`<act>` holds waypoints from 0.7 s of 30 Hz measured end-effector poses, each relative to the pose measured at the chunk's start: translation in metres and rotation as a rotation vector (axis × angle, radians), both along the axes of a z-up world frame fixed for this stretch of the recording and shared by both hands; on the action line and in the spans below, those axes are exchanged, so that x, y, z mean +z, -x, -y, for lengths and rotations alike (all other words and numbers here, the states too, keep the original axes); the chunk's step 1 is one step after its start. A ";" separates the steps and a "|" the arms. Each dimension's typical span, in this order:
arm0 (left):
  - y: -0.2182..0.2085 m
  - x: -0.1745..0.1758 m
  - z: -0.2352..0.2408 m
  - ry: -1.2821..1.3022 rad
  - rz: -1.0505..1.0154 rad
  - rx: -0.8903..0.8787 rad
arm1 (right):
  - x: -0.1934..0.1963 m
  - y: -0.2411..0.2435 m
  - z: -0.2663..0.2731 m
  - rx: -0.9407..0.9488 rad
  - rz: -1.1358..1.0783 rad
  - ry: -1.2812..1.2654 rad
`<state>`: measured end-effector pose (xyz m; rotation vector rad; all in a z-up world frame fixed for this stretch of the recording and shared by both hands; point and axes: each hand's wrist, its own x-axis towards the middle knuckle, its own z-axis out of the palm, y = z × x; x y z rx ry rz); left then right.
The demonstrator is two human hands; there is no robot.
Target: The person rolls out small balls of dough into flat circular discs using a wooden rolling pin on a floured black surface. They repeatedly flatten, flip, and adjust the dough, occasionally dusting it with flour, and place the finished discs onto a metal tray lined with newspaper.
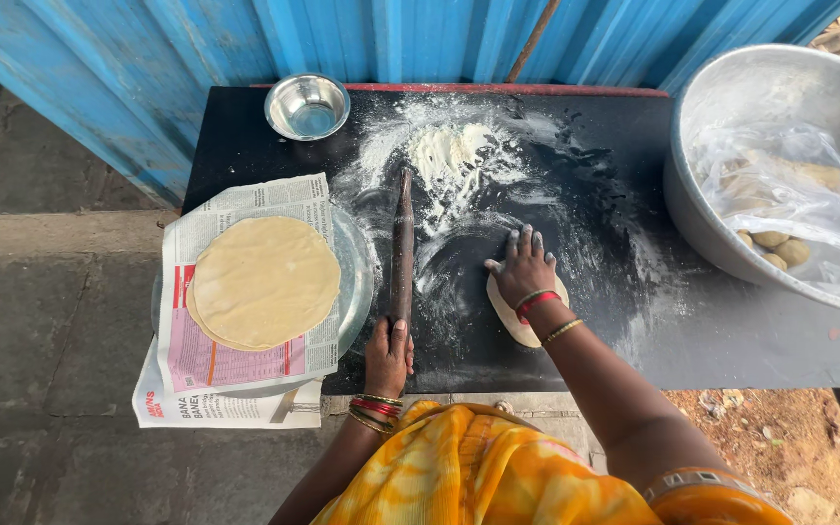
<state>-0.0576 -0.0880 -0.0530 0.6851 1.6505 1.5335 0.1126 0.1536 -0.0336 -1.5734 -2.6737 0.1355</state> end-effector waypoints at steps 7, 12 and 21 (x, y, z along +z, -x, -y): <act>-0.001 0.001 -0.002 0.048 -0.013 -0.034 | -0.009 -0.062 -0.013 -0.043 -0.143 0.066; -0.002 0.001 -0.002 0.059 -0.051 -0.037 | -0.044 -0.058 -0.096 0.112 -0.594 0.278; -0.010 0.002 -0.004 0.084 -0.137 0.049 | -0.034 -0.013 -0.166 0.448 -0.017 -0.237</act>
